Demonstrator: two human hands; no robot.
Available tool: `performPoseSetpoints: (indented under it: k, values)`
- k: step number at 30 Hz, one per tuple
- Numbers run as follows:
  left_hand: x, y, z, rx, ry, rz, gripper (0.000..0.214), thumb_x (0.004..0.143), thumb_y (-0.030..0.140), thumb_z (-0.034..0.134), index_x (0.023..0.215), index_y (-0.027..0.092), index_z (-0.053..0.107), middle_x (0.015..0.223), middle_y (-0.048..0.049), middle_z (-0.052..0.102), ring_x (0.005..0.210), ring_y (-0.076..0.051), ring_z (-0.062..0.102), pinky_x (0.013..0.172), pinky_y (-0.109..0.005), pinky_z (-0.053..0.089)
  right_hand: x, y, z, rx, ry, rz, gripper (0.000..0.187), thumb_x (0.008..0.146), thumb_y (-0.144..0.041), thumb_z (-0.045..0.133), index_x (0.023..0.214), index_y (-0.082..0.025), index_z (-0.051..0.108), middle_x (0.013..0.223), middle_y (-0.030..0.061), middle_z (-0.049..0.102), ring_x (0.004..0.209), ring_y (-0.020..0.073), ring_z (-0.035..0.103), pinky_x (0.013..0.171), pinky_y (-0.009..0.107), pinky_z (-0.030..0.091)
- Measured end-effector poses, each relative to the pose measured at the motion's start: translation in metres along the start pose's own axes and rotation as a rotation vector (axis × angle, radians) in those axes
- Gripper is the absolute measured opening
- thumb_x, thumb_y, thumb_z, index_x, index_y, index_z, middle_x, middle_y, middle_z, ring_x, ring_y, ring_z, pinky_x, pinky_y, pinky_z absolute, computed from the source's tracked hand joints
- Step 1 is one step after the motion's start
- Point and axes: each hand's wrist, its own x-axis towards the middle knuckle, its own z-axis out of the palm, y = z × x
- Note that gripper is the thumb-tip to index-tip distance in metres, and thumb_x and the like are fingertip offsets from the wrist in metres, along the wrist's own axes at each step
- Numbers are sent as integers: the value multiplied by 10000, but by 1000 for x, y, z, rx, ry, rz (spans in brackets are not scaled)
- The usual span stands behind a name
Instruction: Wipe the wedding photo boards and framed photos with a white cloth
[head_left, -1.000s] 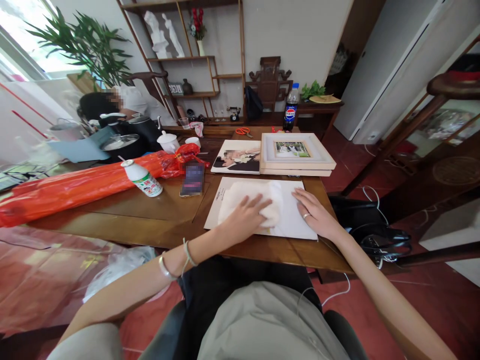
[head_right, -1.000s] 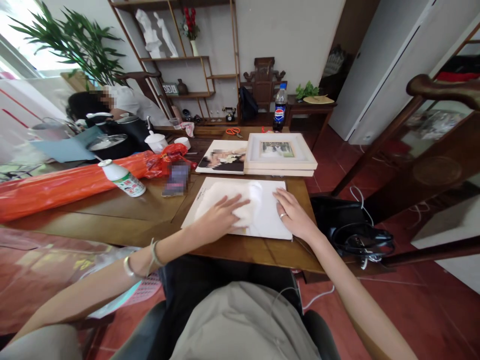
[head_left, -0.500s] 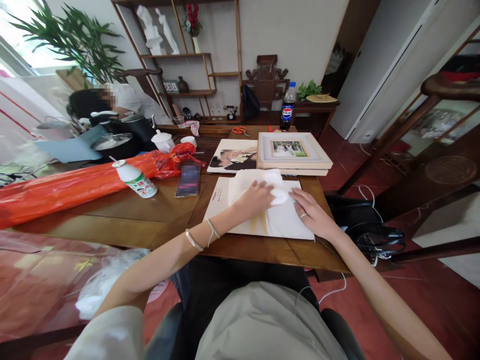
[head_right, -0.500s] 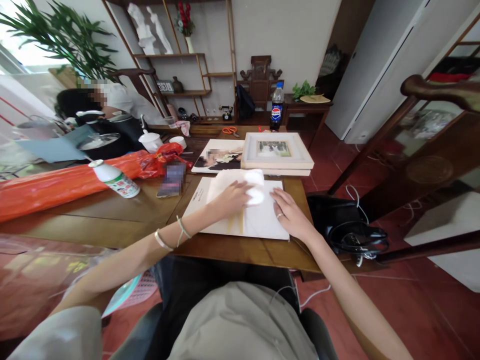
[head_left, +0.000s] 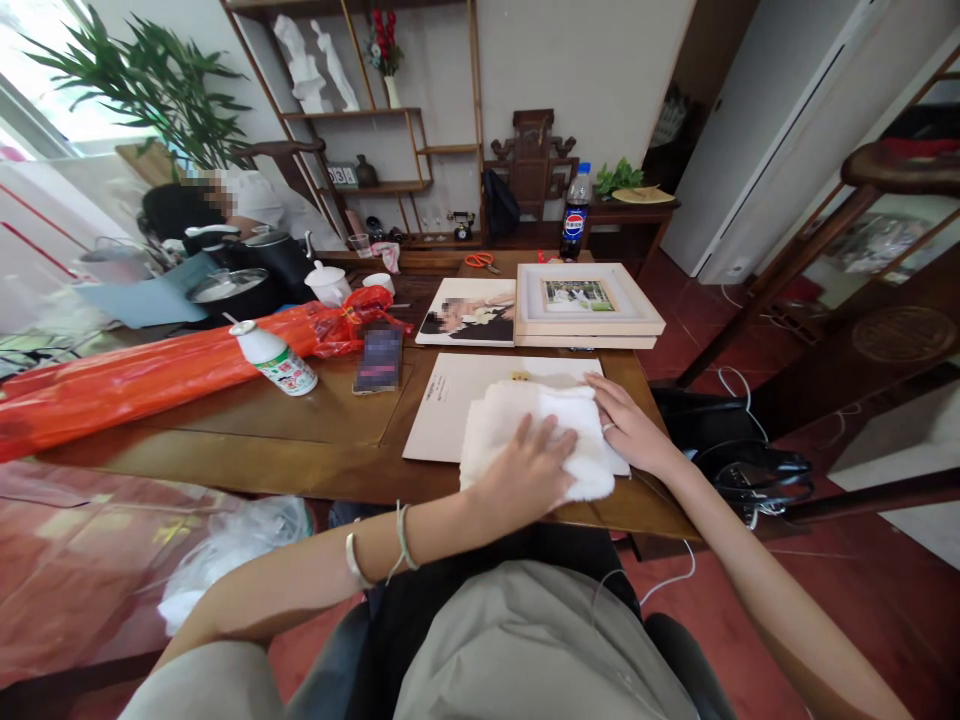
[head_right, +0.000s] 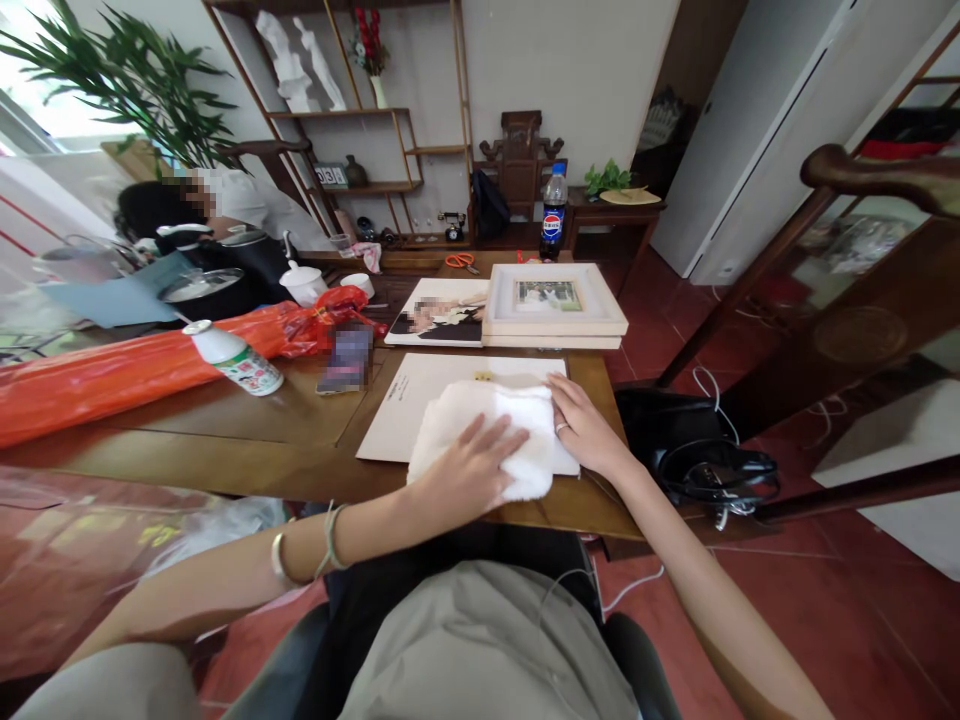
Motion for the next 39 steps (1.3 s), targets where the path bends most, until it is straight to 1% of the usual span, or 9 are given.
performPoseSetpoints:
  k: [6, 11, 16, 21, 25, 28, 32, 37, 39]
  values:
    - [46, -52, 10, -92, -21, -127, 331, 962, 375, 453, 962, 162, 707, 1416, -98, 482, 1351, -307, 370, 1082, -502, 323, 1, 3, 2, -37, 8, -23, 455, 943, -264, 343, 1392, -248, 412, 1479, 103, 381, 1402, 275, 299, 1148, 521, 285]
    - [65, -59, 17, -37, -5, -163, 338, 969, 360, 438, 1026, 153, 699, 1460, -110, 423, 1373, -336, 330, 1096, -546, 290, 0, 5, 4, -39, 25, -10, 456, 940, -265, 359, 1391, -242, 418, 1465, 109, 396, 1399, 282, 305, 1145, 529, 286]
    - [56, -12, 14, 141, -43, -148, 249, 882, 180, 520, 1027, 116, 713, 1385, -206, 484, 1321, -394, 393, 1069, -586, 300, -1, 7, 4, 7, 29, -46, 493, 910, -264, 401, 1403, -245, 409, 1470, 118, 392, 1394, 297, 312, 1132, 552, 293]
    - [29, 57, 9, 163, 68, -98, 419, 903, 244, 433, 1245, 64, 595, 1408, -206, 459, 1335, -360, 390, 1103, -513, 304, -1, 4, 2, 31, 27, -12, 448, 941, -313, 356, 1381, -277, 434, 1475, 93, 399, 1395, 276, 320, 1136, 535, 296]
    - [20, 75, 5, 176, 95, -48, 397, 899, 251, 426, 1189, 80, 637, 1361, -192, 516, 1291, -343, 458, 1080, -466, 371, -1, 1, 1, 36, 16, 1, 447, 943, -289, 357, 1384, -291, 433, 1486, 69, 382, 1405, 256, 303, 1151, 517, 277]
    - [26, 60, 1, 182, 31, -49, 365, 907, 254, 439, 1172, 130, 656, 1325, -176, 555, 1266, -348, 485, 1054, -492, 399, -1, 1, 1, 50, 16, 8, 454, 939, -273, 352, 1387, -301, 423, 1484, 59, 384, 1407, 255, 299, 1151, 528, 272]
    - [41, 13, -7, 98, -74, -4, 250, 881, 203, 507, 1022, 141, 705, 1351, -174, 528, 1292, -365, 443, 1050, -531, 367, -1, 3, 1, 51, 17, -16, 460, 929, -288, 372, 1386, -268, 419, 1469, 93, 391, 1396, 283, 310, 1143, 536, 283]
    - [65, -57, -11, -188, -14, -140, 395, 1001, 372, 349, 1082, 118, 641, 1143, -136, 652, 1033, -235, 625, 857, -329, 486, 0, 4, 3, -25, 8, -29, 439, 946, -273, 349, 1379, -236, 418, 1452, 119, 384, 1398, 286, 291, 1145, 530, 281]
    - [78, -76, -9, -269, 10, -165, 465, 1005, 427, 312, 998, 103, 644, 990, -124, 685, 915, -217, 647, 801, -306, 482, 0, 3, 3, -46, 3, -9, 432, 960, -276, 323, 1378, -225, 420, 1447, 124, 382, 1397, 281, 289, 1148, 518, 280]
